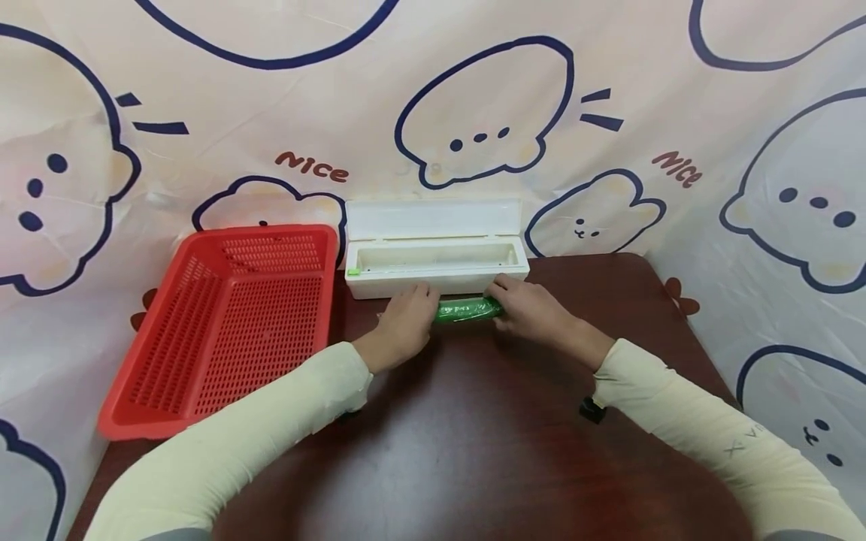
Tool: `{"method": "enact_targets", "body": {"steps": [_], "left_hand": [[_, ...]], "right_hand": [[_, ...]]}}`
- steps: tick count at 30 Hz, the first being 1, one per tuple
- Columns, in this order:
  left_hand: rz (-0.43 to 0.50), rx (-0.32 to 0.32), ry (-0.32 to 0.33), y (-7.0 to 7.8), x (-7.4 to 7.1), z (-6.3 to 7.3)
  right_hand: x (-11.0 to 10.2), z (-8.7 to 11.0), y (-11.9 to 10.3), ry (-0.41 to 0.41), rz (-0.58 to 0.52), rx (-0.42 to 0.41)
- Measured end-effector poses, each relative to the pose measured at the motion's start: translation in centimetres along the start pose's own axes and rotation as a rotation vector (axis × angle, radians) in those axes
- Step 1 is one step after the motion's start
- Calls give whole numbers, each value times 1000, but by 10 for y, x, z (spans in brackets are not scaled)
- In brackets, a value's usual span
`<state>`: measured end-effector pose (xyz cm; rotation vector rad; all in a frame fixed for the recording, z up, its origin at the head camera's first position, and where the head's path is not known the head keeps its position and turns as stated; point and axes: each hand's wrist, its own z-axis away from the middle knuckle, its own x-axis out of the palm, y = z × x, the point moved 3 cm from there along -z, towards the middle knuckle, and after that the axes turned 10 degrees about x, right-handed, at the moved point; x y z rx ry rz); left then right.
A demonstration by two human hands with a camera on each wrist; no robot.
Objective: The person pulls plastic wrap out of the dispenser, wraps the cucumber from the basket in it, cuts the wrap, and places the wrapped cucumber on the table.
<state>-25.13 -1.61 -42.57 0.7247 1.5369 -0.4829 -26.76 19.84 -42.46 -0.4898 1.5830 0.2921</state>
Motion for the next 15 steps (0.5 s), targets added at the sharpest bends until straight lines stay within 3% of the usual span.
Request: {"method": "enact_targets", "body": {"steps": [11, 15], "left_hand": [[104, -166, 45, -13, 16, -8], [102, -224, 44, -15, 22, -12]], "right_hand": [[23, -14, 2, 48, 41, -20], [29, -18, 3, 59, 28, -18]]}}
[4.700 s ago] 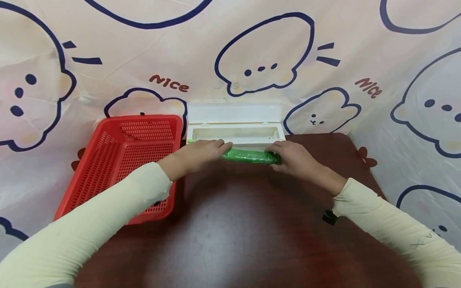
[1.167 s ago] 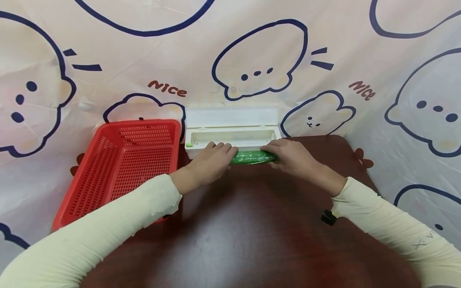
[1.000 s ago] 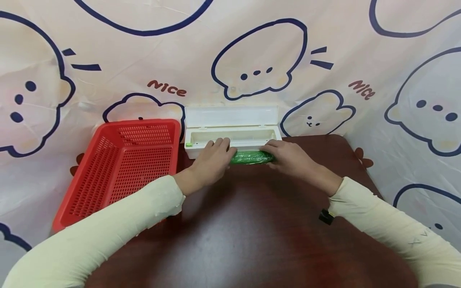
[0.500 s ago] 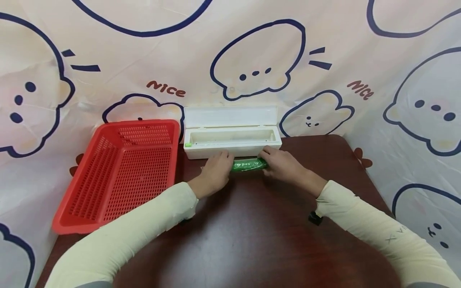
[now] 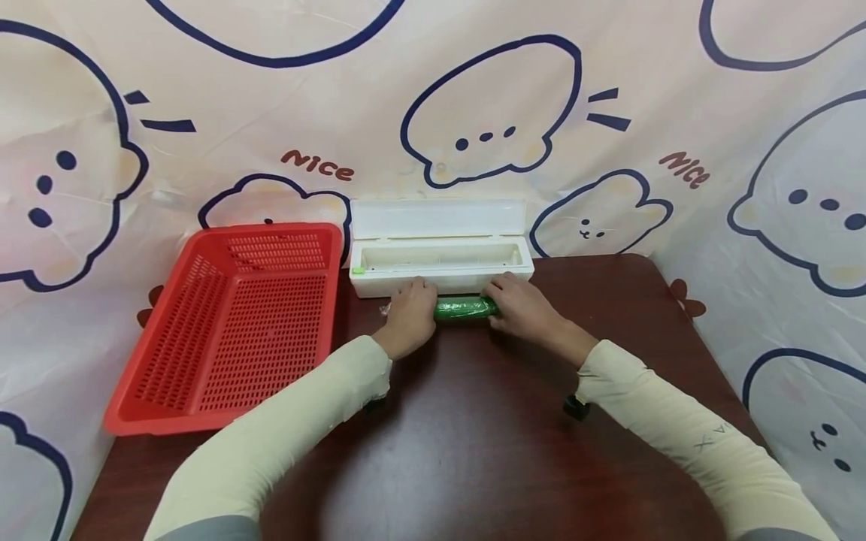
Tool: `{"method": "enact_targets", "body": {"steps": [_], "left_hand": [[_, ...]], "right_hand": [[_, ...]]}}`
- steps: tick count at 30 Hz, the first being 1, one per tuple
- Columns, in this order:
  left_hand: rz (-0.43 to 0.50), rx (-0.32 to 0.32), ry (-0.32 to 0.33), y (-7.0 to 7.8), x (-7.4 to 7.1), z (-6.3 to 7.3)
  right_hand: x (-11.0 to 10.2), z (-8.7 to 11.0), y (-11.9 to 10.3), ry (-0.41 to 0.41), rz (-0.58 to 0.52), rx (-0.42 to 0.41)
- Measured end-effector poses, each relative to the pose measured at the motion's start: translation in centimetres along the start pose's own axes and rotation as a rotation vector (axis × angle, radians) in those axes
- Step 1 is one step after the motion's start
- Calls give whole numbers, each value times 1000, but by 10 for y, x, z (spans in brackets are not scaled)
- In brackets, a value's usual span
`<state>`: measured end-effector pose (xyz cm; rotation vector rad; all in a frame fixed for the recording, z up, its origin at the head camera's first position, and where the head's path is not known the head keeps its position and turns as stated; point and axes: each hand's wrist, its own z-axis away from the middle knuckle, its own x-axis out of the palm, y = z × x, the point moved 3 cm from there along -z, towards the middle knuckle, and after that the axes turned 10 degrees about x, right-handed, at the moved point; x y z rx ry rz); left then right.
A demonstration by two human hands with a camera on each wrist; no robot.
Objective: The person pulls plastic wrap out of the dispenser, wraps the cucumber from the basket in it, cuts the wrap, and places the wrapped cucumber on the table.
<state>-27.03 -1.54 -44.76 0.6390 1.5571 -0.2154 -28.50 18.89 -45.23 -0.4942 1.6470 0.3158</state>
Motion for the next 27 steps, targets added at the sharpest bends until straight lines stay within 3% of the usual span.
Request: {"method": "enact_targets", "body": {"steps": [6, 17, 27], "left_hand": [[-16, -41, -11, 1, 9, -4], [-19, -42, -24, 1, 23, -3], [-71, -31, -72, 2, 25, -4]], "right_hand": [[8, 0, 3, -15, -24, 21], [18, -1, 3, -22, 4, 29], [18, 1, 3, 2, 18, 10]]}}
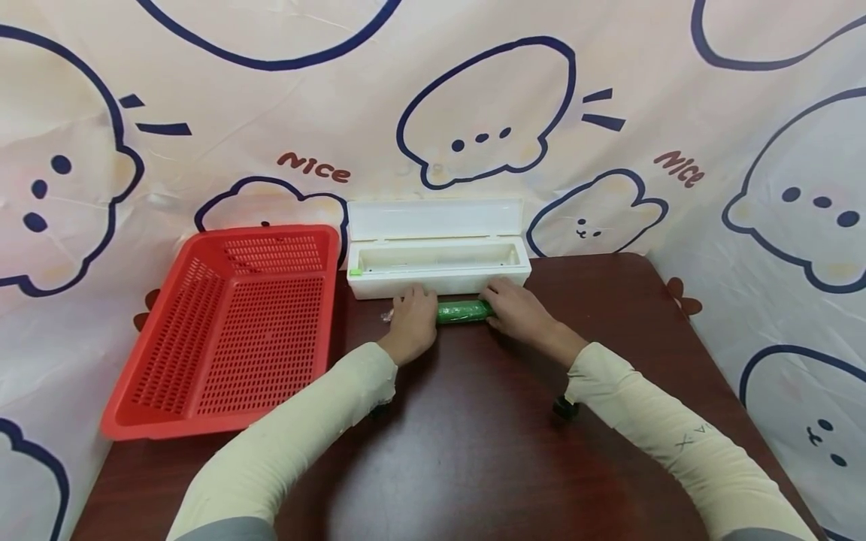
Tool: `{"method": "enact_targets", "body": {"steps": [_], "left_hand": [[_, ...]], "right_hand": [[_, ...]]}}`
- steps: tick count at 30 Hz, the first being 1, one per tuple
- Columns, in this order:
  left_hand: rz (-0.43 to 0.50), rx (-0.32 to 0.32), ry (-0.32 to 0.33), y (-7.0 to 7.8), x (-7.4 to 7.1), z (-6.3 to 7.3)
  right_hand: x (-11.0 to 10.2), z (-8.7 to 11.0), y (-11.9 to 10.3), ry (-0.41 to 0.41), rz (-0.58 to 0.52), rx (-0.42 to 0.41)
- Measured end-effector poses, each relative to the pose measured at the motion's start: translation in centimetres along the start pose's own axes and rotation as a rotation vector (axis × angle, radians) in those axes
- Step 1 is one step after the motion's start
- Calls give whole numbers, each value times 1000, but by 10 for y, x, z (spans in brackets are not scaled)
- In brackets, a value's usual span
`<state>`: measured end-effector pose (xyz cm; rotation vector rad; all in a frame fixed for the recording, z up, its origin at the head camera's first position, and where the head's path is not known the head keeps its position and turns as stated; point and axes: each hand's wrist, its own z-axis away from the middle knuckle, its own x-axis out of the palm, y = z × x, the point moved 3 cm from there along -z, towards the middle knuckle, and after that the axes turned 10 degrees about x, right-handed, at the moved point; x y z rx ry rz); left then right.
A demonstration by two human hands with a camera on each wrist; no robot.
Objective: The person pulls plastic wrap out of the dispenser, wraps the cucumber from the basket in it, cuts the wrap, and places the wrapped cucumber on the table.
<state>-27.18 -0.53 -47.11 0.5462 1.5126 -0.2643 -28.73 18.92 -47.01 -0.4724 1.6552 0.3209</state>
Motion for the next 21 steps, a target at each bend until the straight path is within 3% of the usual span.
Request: {"method": "enact_targets", "body": {"steps": [7, 11, 17, 21], "left_hand": [[3, 11, -5, -1, -3, -3], [25, 58, -18, 1, -14, -1], [53, 143, -14, -3, -56, 13], [-24, 148, 52, -22, -89, 25]], "right_hand": [[-3, -2, 1, 4, 7, -22], [-6, -1, 0, -11, 29, -25], [-29, 1, 2, -38, 15, 8], [-55, 0, 18, -8, 12, 47]]}}
